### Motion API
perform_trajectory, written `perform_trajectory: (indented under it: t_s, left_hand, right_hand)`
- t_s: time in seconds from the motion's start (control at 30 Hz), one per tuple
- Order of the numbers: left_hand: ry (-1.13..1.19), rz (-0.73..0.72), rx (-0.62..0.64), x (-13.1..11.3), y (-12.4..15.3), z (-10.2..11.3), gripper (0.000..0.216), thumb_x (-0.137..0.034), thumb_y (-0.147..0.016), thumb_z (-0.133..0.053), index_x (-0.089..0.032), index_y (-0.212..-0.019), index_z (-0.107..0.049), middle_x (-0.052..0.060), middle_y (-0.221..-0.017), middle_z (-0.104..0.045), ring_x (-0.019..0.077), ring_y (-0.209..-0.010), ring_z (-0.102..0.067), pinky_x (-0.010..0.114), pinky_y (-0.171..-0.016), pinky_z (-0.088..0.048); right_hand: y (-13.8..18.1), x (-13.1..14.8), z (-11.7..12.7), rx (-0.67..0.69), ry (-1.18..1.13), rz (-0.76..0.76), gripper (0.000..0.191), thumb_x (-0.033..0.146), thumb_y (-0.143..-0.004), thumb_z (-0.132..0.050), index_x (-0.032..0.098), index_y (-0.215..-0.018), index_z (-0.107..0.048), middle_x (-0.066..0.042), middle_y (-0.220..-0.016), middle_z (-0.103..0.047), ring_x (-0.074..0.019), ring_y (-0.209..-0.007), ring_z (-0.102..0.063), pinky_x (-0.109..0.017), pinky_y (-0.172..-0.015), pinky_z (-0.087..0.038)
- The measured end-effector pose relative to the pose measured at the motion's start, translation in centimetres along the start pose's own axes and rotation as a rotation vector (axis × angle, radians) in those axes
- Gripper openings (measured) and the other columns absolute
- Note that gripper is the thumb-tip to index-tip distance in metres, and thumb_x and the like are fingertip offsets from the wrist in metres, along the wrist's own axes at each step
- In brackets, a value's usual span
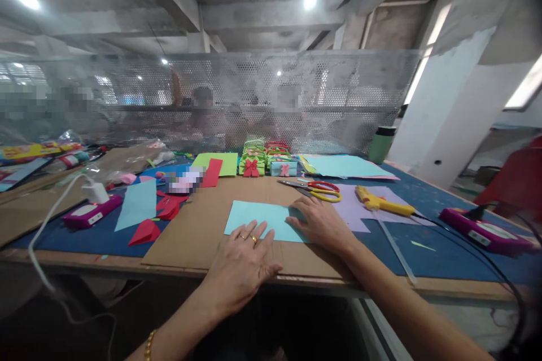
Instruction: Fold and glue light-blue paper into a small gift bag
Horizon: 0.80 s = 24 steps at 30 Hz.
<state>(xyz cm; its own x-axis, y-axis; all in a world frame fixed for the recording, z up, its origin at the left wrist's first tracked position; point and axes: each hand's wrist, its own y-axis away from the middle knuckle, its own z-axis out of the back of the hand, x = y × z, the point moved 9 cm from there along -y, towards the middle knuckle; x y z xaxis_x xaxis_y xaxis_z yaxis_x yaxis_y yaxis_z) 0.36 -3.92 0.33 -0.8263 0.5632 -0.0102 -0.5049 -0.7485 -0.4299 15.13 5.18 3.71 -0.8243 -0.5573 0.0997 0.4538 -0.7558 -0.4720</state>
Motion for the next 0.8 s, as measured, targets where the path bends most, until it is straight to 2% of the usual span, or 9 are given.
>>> perform_trajectory:
  t_s: [0.2,0.3,0.4,0.5,0.53,0.6,0.67,0.7,0.8]
  left_hand:
    - [-0.018,-0.021,-0.049,-0.5,0.2,0.1,0.059,-0.058,-0.100,-0.036,-0.020,-0.143,-0.050,0.011,-0.151,-0.047,0.0314,-0.141,-0.041,0.051,-0.112,-0.038]
    - [0.019,-0.021,-0.168,0.3,0.5,1.3,0.062,-0.056,-0.097,-0.044,-0.018,-0.146,-0.045,0.016,-0.158,-0.034,0.0346,-0.145,-0.032,0.054,-0.113,-0.035]
    - [0.110,0.154,-0.387,4.4,0.1,4.5,0.067,-0.047,-0.096,-0.054,-0.021,-0.153,-0.032,0.016,-0.162,-0.024,0.0323,-0.147,-0.027,0.053,-0.115,-0.033]
    - [0.278,0.332,-0.543,9.1,-1.0,7.8,0.087,-0.040,-0.083,-0.071,-0.019,-0.155,-0.025,0.018,-0.157,-0.035,0.0349,-0.143,-0.034,0.054,-0.114,-0.033]
    - [0.391,0.352,-0.537,10.2,-1.6,8.3,0.086,-0.038,-0.080,-0.074,-0.018,-0.153,-0.030,0.017,-0.149,-0.046,0.0331,-0.135,-0.045,0.051,-0.110,-0.039]
    - [0.586,0.362,-0.438,11.1,-2.5,8.4,0.057,-0.037,-0.081,-0.071,-0.019,-0.133,-0.056,0.009,-0.120,-0.068,0.0269,-0.107,-0.064,0.042,-0.092,-0.052]
    - [0.679,0.334,-0.317,10.5,-2.5,7.6,0.024,-0.036,-0.085,-0.065,-0.020,-0.102,-0.070,0.003,-0.093,-0.073,0.0205,-0.084,-0.066,0.034,-0.076,-0.054]
    - [0.682,0.300,-0.280,9.8,-2.0,7.2,0.017,-0.034,-0.086,-0.062,-0.020,-0.091,-0.071,0.001,-0.086,-0.072,0.0188,-0.079,-0.065,0.032,-0.072,-0.054]
    - [0.623,0.068,-0.193,6.9,0.3,5.7,0.018,-0.024,-0.089,-0.055,-0.021,-0.089,-0.073,0.004,-0.092,-0.073,0.0188,-0.088,-0.067,0.033,-0.081,-0.053]
  right_hand:
    - [-0.1,-1.3,1.1,-0.136,-0.102,-0.008,0.003,0.020,-0.086,-0.062,0.019,-0.089,-0.063,-0.004,-0.089,-0.067,-0.0194,-0.084,-0.061,-0.030,-0.076,-0.046]
    - [-0.1,-1.7,1.6,-0.232,-0.162,0.009,0.005,0.021,-0.088,-0.061,0.021,-0.083,-0.059,-0.001,-0.082,-0.066,-0.0181,-0.078,-0.061,-0.030,-0.072,-0.046]
    - [0.0,-1.7,2.7,-0.349,-0.223,0.045,0.006,0.025,-0.092,-0.058,0.023,-0.086,-0.057,0.000,-0.080,-0.066,-0.0174,-0.075,-0.062,-0.029,-0.070,-0.048]
    - [0.3,-0.8,4.9,-0.487,-0.260,0.103,0.007,0.025,-0.095,-0.054,0.023,-0.090,-0.057,-0.002,-0.087,-0.068,-0.0187,-0.083,-0.064,-0.032,-0.077,-0.049]
    - [0.6,-0.3,5.7,-0.527,-0.267,0.131,0.007,0.024,-0.096,-0.052,0.023,-0.091,-0.057,-0.003,-0.089,-0.069,-0.0190,-0.086,-0.064,-0.034,-0.080,-0.049]
    - [1.4,1.2,7.1,-0.570,-0.280,0.219,0.007,0.020,-0.096,-0.052,0.024,-0.092,-0.057,-0.003,-0.094,-0.071,-0.0189,-0.090,-0.064,-0.035,-0.085,-0.048]
    - [2.7,2.9,7.7,-0.535,-0.300,0.333,0.010,0.015,-0.094,-0.055,0.024,-0.092,-0.057,-0.002,-0.096,-0.071,-0.0185,-0.091,-0.065,-0.036,-0.087,-0.048]
    - [3.5,3.5,7.6,-0.486,-0.315,0.356,0.011,0.014,-0.093,-0.056,0.025,-0.093,-0.058,-0.002,-0.095,-0.072,-0.0184,-0.091,-0.065,-0.035,-0.087,-0.048]
    - [5.5,3.6,6.6,-0.300,-0.418,0.284,0.019,0.011,-0.091,-0.057,0.025,-0.101,-0.062,-0.002,-0.092,-0.072,-0.0175,-0.088,-0.068,-0.030,-0.079,-0.053]
